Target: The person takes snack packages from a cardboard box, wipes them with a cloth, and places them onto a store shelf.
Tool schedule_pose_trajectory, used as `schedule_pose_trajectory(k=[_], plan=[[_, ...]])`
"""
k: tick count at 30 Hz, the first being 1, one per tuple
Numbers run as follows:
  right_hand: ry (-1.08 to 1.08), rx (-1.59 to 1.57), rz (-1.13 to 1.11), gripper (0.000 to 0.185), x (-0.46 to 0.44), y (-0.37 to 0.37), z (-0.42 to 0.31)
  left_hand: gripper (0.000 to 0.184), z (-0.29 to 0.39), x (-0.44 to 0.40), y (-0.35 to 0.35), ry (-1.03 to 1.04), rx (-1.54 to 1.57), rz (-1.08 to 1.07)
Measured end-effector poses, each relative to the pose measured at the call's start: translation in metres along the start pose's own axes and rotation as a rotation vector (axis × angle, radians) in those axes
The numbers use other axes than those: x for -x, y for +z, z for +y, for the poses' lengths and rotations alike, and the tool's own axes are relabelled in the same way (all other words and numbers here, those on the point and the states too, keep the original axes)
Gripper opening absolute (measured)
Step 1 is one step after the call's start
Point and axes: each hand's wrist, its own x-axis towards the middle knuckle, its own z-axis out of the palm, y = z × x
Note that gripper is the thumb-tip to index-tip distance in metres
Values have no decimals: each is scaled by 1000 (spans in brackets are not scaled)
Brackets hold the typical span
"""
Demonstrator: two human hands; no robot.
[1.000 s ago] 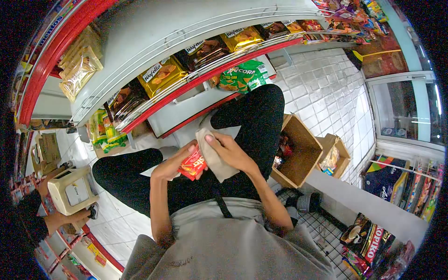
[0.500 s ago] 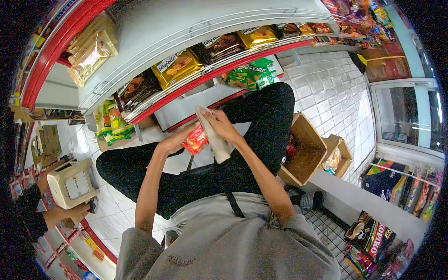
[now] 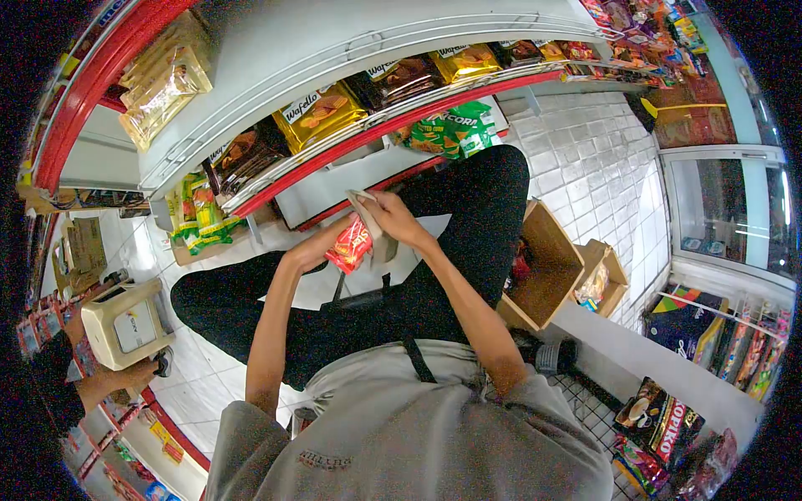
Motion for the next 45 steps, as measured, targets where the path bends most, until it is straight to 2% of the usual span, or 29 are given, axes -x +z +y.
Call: schedule_pose_trajectory(k=[4,7,11,12,15,20,23,24,27,28,31,32,35,36,39,40,42,44,45], plan=[[173,-158,18,43,-1,-3,-7,52,9,4,7,42,2,3],[334,-683,365,45,-8,-2,-15,52,12,-3,11,190,64,76],[306,-917,436,48,-3,-4,-42,58,13,-8,17,350,-63,205],[305,-917,437,48,0,-2,-40,58,14,-5,17,351,-64,204],[100,-271,191,46,5,7,-27,65,13,6,13,169,-68,148],[78,-60,218,45,-2,-5,-4,69,3,-4,15,162,18,73],[229,-331,258,49,-8,-12,20,68,6,-6,32,257,1,281],[231,-328,257,49,-6,-12,4,68,2,-8,32,258,5,280],[462,-920,256,56,2,-7,-44,65,-9,-16,28,435,-60,332],[460,-925,258,56,1,-6,-40,65,-13,-19,27,433,-65,331],[271,-1468,163,54,-5,-7,0,56,-25,-30,28,688,-215,566],[267,-1470,169,54,-4,-14,0,56,-28,-35,27,687,-218,560],[122,-1691,309,47,1,-48,1,51,-28,-47,19,631,271,715],[120,-1689,307,47,2,-53,4,51,-27,-46,14,634,272,713],[-120,-2009,101,46,8,-60,12,61,-21,-36,1,558,160,440],[-128,-2008,102,46,9,-62,14,61,-21,-37,2,559,156,435],[-255,-2187,-340,44,9,-61,6,64,-21,-35,7,538,84,443],[-318,-2249,-568,43,9,-63,-2,65,-19,-34,14,525,52,444],[-324,-2280,-584,43,10,-64,-5,66,-16,-31,21,498,63,463]])
